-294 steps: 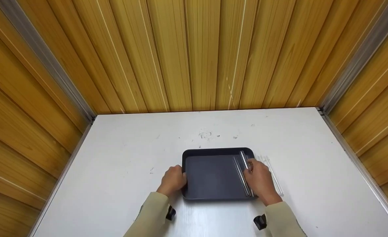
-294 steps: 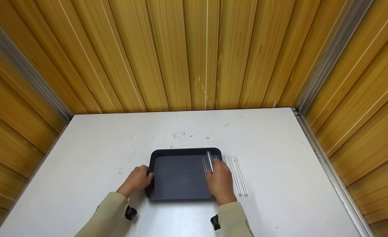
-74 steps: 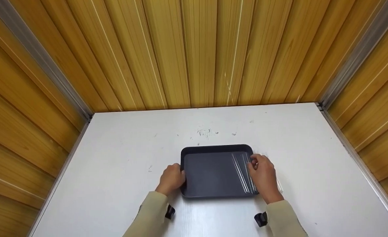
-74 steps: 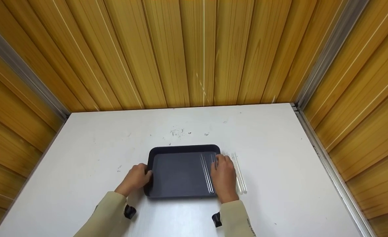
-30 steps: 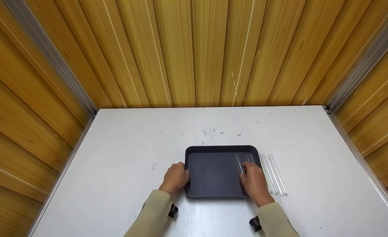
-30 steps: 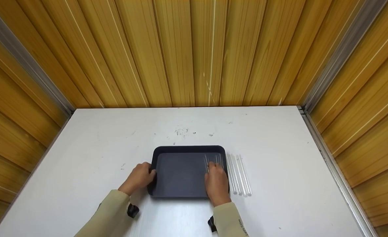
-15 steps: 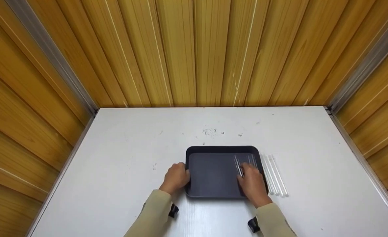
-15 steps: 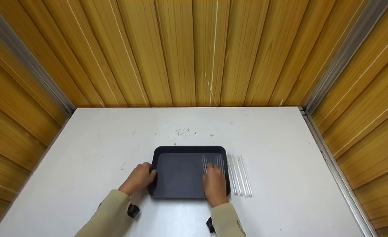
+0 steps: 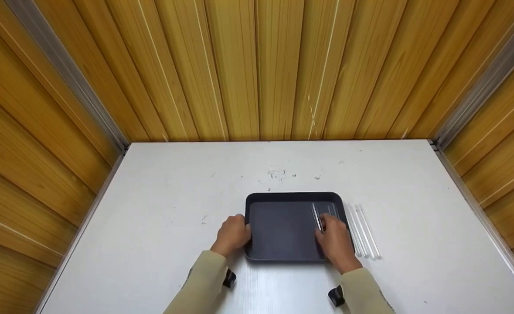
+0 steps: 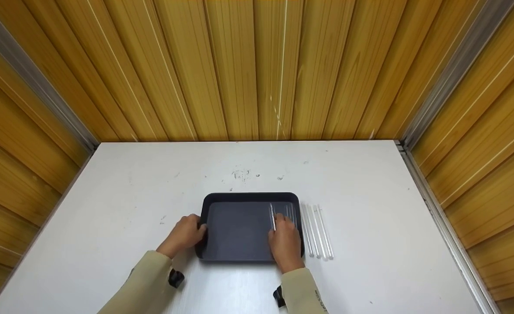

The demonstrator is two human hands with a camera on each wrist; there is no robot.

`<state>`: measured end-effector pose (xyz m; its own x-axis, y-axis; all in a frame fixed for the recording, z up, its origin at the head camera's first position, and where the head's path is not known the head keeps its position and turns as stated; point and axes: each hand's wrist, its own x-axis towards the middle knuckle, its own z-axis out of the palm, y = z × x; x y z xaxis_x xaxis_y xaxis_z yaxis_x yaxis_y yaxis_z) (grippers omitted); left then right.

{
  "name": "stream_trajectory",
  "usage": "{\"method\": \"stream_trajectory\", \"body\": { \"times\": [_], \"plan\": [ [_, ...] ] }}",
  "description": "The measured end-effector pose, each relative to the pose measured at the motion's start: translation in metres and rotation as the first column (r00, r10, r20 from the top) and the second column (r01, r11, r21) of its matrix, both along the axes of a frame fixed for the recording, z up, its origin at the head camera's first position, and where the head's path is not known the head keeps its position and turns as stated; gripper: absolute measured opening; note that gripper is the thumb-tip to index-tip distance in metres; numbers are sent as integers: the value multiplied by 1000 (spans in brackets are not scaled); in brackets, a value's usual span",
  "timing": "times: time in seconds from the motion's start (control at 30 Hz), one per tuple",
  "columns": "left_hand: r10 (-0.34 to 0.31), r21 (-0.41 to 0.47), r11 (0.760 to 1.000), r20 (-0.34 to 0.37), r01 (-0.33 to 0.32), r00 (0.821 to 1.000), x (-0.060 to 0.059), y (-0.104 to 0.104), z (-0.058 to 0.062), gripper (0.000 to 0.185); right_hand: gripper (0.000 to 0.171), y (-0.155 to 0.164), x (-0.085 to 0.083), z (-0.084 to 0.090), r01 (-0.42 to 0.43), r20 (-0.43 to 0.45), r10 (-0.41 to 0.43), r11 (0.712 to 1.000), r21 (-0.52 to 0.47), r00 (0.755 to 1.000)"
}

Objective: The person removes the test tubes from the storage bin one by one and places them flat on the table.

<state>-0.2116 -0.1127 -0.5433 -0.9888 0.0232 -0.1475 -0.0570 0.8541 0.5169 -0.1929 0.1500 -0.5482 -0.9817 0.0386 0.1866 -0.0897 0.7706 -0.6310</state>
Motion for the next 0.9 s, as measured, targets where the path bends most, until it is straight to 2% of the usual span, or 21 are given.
{"method": "stream_trajectory", "body": {
  "times": [0.37, 0.67, 0.9],
  "plan": [
    [-10, -1, 1000, -8, 10, 1000, 1, -1, 2, 20, 30, 2, 1, 4, 26, -22, -27, 999, -23, 999],
    [-25, -3, 1000, -15, 25, 1000, 2, 0, 1, 21, 34, 5, 3, 11, 52, -2, -52, 998, -23, 999],
    [-17, -1, 1000, -16, 17, 1000, 2, 0, 1, 19, 32, 8, 2, 14, 63, -27, -64, 998, -28, 998]
  ]
}}
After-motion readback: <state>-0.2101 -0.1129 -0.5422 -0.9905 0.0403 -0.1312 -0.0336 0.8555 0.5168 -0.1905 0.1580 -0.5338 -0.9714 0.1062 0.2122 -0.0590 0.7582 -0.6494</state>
